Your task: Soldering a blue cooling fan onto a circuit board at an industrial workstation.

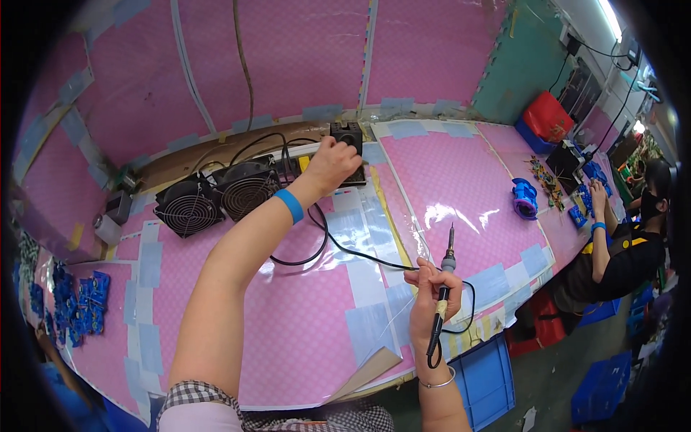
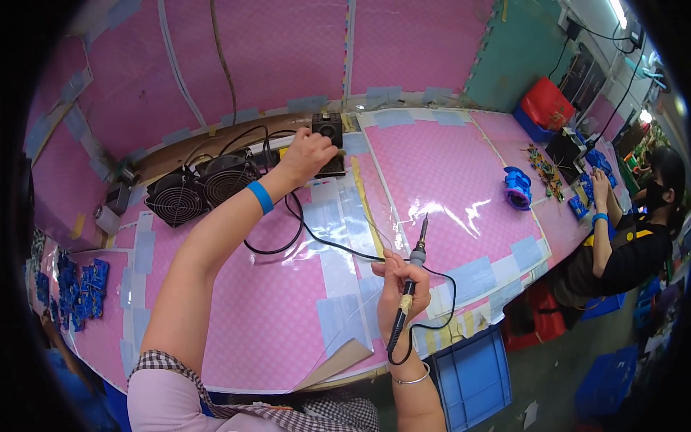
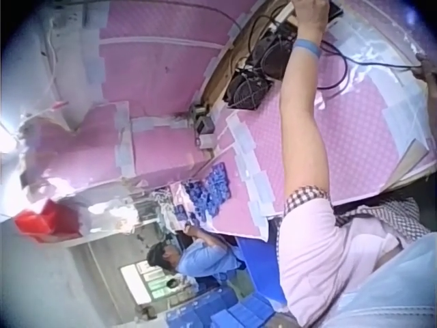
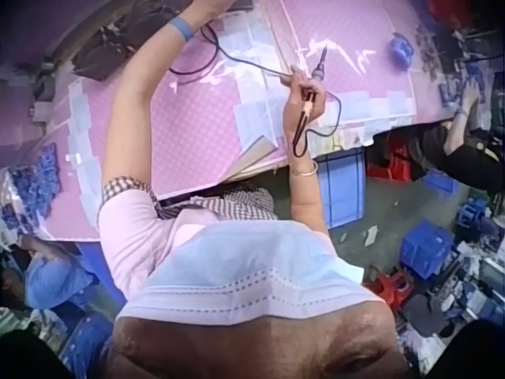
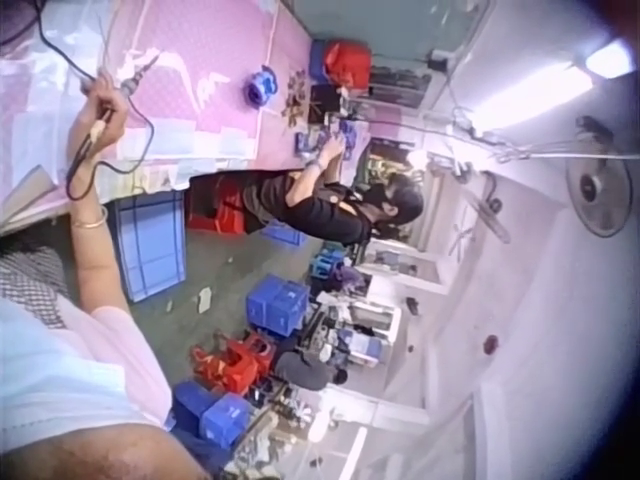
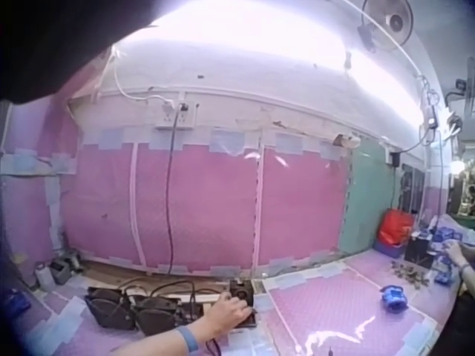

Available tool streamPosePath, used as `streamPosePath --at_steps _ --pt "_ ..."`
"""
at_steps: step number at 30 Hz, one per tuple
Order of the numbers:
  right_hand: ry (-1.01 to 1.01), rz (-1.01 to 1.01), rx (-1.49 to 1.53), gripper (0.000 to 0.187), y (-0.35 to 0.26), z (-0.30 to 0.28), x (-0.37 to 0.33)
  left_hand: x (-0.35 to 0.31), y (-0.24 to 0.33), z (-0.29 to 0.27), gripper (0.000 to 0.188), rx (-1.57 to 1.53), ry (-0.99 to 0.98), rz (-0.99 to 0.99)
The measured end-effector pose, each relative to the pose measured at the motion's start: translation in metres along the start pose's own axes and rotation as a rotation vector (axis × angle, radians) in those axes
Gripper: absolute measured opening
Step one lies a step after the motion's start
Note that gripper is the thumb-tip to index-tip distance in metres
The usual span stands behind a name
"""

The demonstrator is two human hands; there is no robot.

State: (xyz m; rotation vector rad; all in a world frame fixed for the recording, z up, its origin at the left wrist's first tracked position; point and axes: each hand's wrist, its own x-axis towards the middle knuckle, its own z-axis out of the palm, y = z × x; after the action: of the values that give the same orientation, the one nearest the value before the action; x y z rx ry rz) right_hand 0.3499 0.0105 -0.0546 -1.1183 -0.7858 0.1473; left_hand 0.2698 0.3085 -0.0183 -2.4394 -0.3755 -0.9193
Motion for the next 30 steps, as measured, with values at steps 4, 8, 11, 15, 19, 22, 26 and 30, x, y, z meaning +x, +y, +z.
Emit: streamPosePath --at_steps 4,8,11,15,19,22,26,30 --pt "0.002 0.01 0.007 0.016 0.0 0.003 0.0 0.001 0.001 0.004 0.007 0.07 -0.131 0.09" --pt "0.004 0.02 0.01 0.015 -0.002 0.003 0.0 0.007 -0.004 0.002 0.008 -0.003 0.001 -0.048" --pt "0.0 0.017 0.004 0.015 -0.002 0.002 0.0 0.018 -0.013 -0.004 0.008 -0.087 0.007 -0.225" --pt "-0.004 0.011 -0.01 0.015 -0.002 0.001 0.0 0.032 -0.02 -0.015 0.011 -0.285 -0.099 -0.402" --pt "-0.012 0.015 -0.014 0.015 0.0 0.001 0.001 0.03 -0.026 -0.003 0.014 -0.489 -0.313 -0.511" --pt "-0.011 0.014 -0.01 0.015 -0.001 0.001 0.002 0.029 -0.021 -0.002 0.015 -0.478 -0.373 -0.495" --pt "-0.009 0.015 0.002 0.016 0.001 0.0 0.001 0.031 -0.019 -0.004 0.014 -0.383 -0.415 -0.438" --pt "-0.001 0.02 -0.001 0.016 -0.002 0.003 -0.001 0.029 -0.02 -0.004 0.014 -0.381 -0.392 -0.46"
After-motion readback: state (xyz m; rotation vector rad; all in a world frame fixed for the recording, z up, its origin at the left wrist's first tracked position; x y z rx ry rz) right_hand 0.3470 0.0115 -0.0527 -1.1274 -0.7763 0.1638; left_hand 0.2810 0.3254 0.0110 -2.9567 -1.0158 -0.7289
